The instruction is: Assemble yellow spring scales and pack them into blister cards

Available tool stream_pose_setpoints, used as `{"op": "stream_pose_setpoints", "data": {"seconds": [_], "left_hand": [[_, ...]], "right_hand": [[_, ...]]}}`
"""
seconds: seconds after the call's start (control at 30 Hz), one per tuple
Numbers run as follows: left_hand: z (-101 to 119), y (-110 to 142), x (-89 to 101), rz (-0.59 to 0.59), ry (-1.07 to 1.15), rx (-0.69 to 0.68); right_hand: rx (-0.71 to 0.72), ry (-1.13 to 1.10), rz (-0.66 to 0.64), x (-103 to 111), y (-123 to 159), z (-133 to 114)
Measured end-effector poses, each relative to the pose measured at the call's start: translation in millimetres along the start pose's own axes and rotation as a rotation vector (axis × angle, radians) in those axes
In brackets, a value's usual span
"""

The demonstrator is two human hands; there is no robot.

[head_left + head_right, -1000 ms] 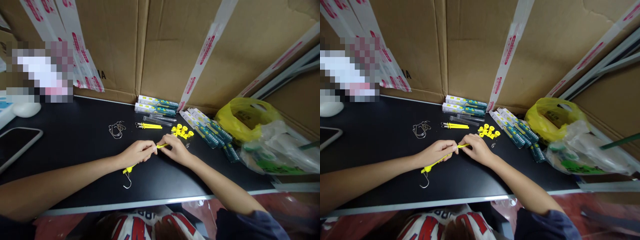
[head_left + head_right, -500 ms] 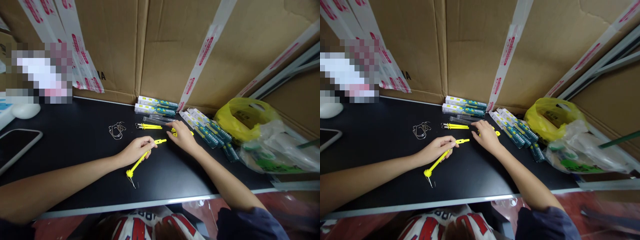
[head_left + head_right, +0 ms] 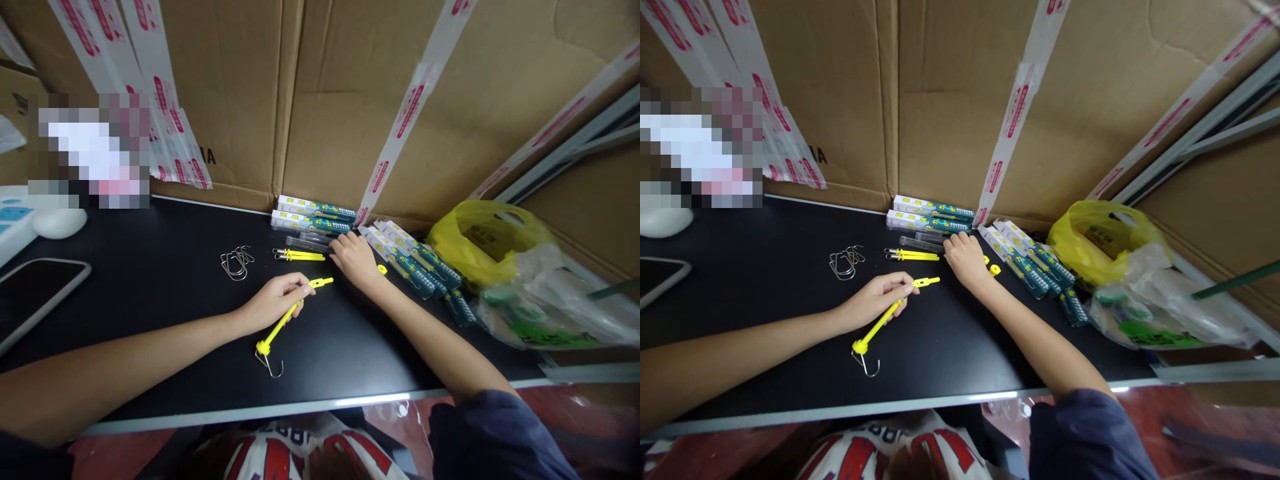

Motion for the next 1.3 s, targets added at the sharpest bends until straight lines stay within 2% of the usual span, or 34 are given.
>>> {"op": "stream_pose_setpoints", "data": {"seconds": [0.1, 0.17, 0.23, 0.33, 0.4, 0.47, 0.83, 1.03, 1.3], "left_hand": [[1.6, 0.0, 1.5, 0.016, 0.020, -0.005], [3.3, 0.4, 2.2, 0.024, 0.038, -0.005], [4.4, 0.6, 3.1, 0.032, 0.057, -0.002], [4.2, 0.1, 4.6, 0.048, 0.079, -0.009], [3.2, -0.5, 5.4, 0.054, 0.090, -0.020], [1.7, -1.1, 5.7, 0.056, 0.095, -0.027], [3.1, -0.9, 4.1, 0.050, 0.071, -0.029], [2.6, 0.4, -0.8, 0.007, 0.045, -0.039], [-0.9, -0.6, 2.1, 0.015, 0.118, -0.046]], "right_hand": [[-0.113, -0.220, 0.082, 11.5, 3.6, 11.6], [-0.273, -0.553, 0.126, 14.5, 10.5, 23.8], [-0.437, -0.979, 0.138, 10.1, 19.9, 30.8], [-0.650, -1.494, 0.129, -0.3, 34.0, 27.7], [-0.770, -1.694, 0.122, -5.5, 41.6, 21.6], [-0.825, -1.824, 0.112, -7.1, 45.3, 13.6], [-0.753, -1.999, 0.022, -2.4, 45.5, -18.2], [-0.668, -2.026, -0.038, 1.4, 46.2, -33.1], [-0.554, -2.017, -0.132, 2.9, 46.2, -47.5]]}}
Point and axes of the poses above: each hand's wrist, its own y-axis away from the middle knuckle, its own x-axis out of the back of the hand, z = x × y, the point moved 7 cm from there along -y, towards the middle knuckle, and after that the axes turned 5 degrees about z, right-handed, at the moved point
